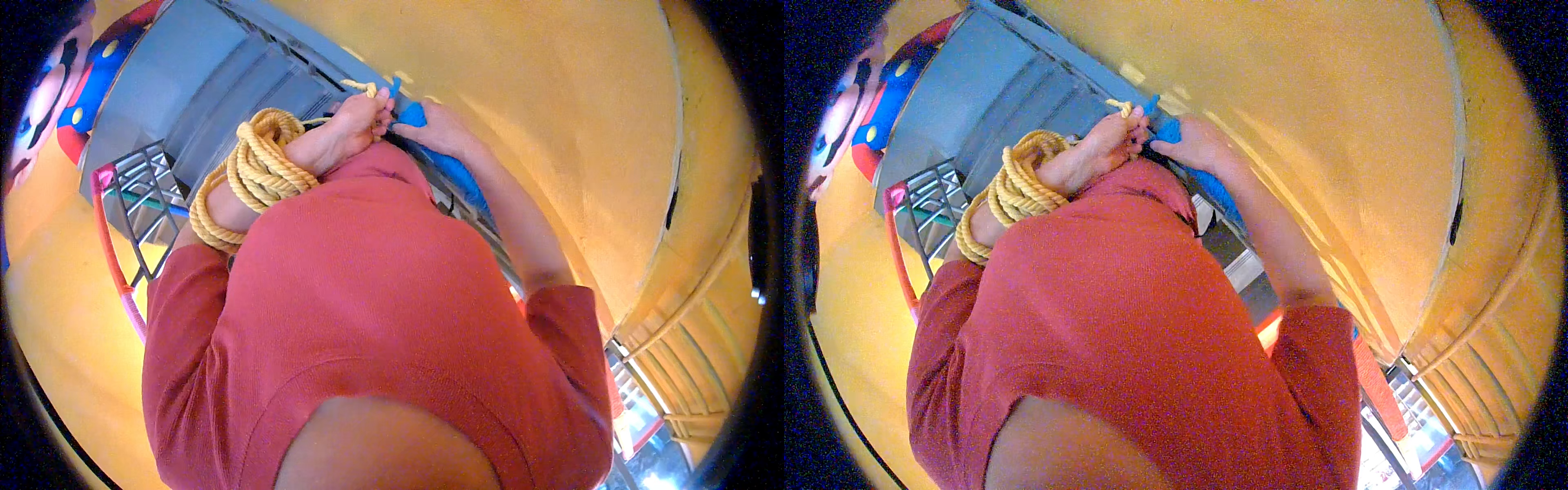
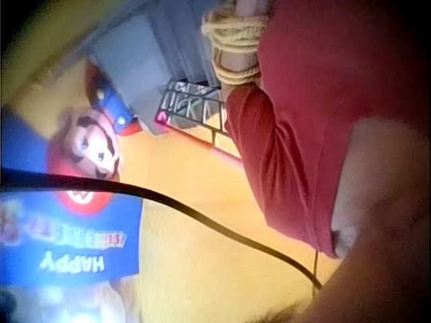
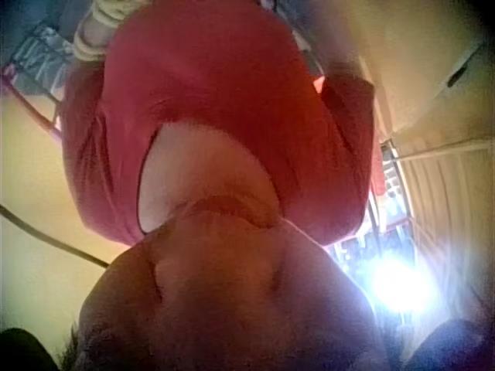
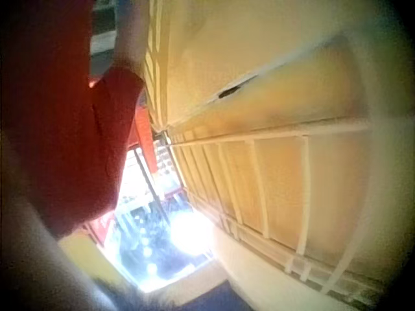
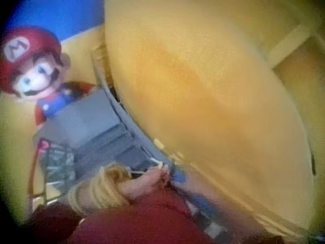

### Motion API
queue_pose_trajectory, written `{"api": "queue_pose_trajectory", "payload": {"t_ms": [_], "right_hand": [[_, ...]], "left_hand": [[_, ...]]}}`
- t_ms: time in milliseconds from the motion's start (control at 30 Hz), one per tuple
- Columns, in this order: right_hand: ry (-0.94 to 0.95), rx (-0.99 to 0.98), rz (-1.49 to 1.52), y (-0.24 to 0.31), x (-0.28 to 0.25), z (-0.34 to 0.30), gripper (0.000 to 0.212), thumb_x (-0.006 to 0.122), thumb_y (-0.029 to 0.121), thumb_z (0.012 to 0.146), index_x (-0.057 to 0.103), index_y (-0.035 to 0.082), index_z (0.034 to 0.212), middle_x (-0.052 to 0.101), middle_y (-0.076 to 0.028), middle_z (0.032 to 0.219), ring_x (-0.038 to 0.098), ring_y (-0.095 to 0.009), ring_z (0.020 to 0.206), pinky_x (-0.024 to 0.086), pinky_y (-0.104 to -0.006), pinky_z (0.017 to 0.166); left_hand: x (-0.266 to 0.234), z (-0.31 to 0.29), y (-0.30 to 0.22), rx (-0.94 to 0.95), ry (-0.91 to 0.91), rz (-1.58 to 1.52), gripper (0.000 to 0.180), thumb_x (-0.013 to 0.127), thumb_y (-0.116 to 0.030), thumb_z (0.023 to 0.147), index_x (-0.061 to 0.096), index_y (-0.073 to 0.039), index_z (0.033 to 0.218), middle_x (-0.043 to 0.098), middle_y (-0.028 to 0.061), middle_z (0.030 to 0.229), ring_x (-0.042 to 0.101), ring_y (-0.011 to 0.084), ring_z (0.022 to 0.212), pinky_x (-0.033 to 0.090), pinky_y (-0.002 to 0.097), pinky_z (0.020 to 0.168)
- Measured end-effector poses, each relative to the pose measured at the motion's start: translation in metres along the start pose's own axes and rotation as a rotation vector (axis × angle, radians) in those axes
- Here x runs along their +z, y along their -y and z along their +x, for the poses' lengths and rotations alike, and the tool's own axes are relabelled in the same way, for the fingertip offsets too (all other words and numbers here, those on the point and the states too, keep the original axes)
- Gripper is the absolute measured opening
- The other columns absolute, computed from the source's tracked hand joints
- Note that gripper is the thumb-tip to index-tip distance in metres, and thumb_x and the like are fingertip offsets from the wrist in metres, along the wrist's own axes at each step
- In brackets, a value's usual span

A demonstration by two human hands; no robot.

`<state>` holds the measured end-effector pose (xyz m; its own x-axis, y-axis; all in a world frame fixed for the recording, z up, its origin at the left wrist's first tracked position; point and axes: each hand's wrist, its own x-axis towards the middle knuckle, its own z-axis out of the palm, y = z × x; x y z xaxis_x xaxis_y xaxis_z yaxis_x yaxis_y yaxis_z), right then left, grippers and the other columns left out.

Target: The person ties a yellow rope onto a blue padded rail by wrapping it several times and threading the end through to secure it.

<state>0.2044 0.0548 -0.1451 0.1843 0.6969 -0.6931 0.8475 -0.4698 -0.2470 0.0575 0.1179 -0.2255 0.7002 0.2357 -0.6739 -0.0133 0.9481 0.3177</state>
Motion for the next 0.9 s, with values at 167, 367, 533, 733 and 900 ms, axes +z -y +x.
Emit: {"api": "queue_pose_trajectory", "payload": {"t_ms": [167, 367, 533, 733, 900], "right_hand": [[-0.006, 0.021, 0.009, -0.011, 0.015, 0.023, 0.05, 0.065, 0.04, 0.068, 0.061, -0.002, 0.094, 0.063, -0.021, 0.094, 0.062, -0.035, 0.085, 0.049, -0.0442, 0.077], [-0.849, -0.553, -0.189, 0.016, 0.055, 0.009, 0.016, 0.057, 0.009, 0.076, 0.056, 0.007, 0.091, 0.06, -0.01, 0.083, 0.058, -0.027, 0.084, 0.044, -0.0355, 0.077], [-0.806, -0.476, -0.028, 0.03, 0.076, 0.005, 0.012, 0.054, 0.013, 0.075, 0.055, 0.005, 0.083, 0.06, -0.009, 0.079, 0.059, -0.025, 0.08, 0.044, -0.0382, 0.074], [-0.868, -0.446, -0.068, 0.028, 0.091, 0.002, 0.014, 0.051, 0.01, 0.077, 0.054, 0.002, 0.088, 0.06, -0.014, 0.087, 0.059, -0.029, 0.089, 0.045, -0.0394, 0.083], [-0.85, -0.348, 0.065, 0.034, 0.106, 0.0, 0.015, 0.05, 0.01, 0.077, 0.053, 0.001, 0.088, 0.059, -0.016, 0.091, 0.058, -0.03, 0.092, 0.045, -0.0398, 0.084]], "left_hand": [[0.006, 0.009, -0.004, 0.023, -0.037, 0.081, 0.022, 0.049, -0.031, 0.094, 0.05, -0.013, 0.082, 0.045, -0.0019, 0.065, 0.041, 0.0123, 0.059, 0.036, 0.028, 0.053], [0.003, 0.001, -0.011, 0.07, -0.147, -0.153, 0.024, 0.04, -0.029, 0.097, 0.047, -0.01, 0.084, 0.04, 0.0001, 0.063, 0.036, 0.0137, 0.058, 0.032, 0.0284, 0.052], [-0.02, -0.008, -0.025, 0.0, -0.047, -0.147, 0.025, 0.038, -0.03, 0.098, 0.047, -0.01, 0.084, 0.037, -0.0018, 0.06, 0.036, 0.0134, 0.059, 0.031, 0.0279, 0.052], [-0.023, -0.012, -0.021, -0.103, 0.026, -0.002, 0.021, 0.044, -0.031, 0.096, 0.049, -0.013, 0.086, 0.045, -0.0037, 0.067, 0.041, 0.0123, 0.062, 0.033, 0.0268, 0.058], [-0.006, -0.023, -0.022, -0.054, -0.111, 0.036, 0.026, 0.043, -0.031, 0.096, 0.048, -0.01, 0.083, 0.038, -0.0029, 0.061, 0.038, 0.0109, 0.058, 0.03, 0.0253, 0.054]]}}
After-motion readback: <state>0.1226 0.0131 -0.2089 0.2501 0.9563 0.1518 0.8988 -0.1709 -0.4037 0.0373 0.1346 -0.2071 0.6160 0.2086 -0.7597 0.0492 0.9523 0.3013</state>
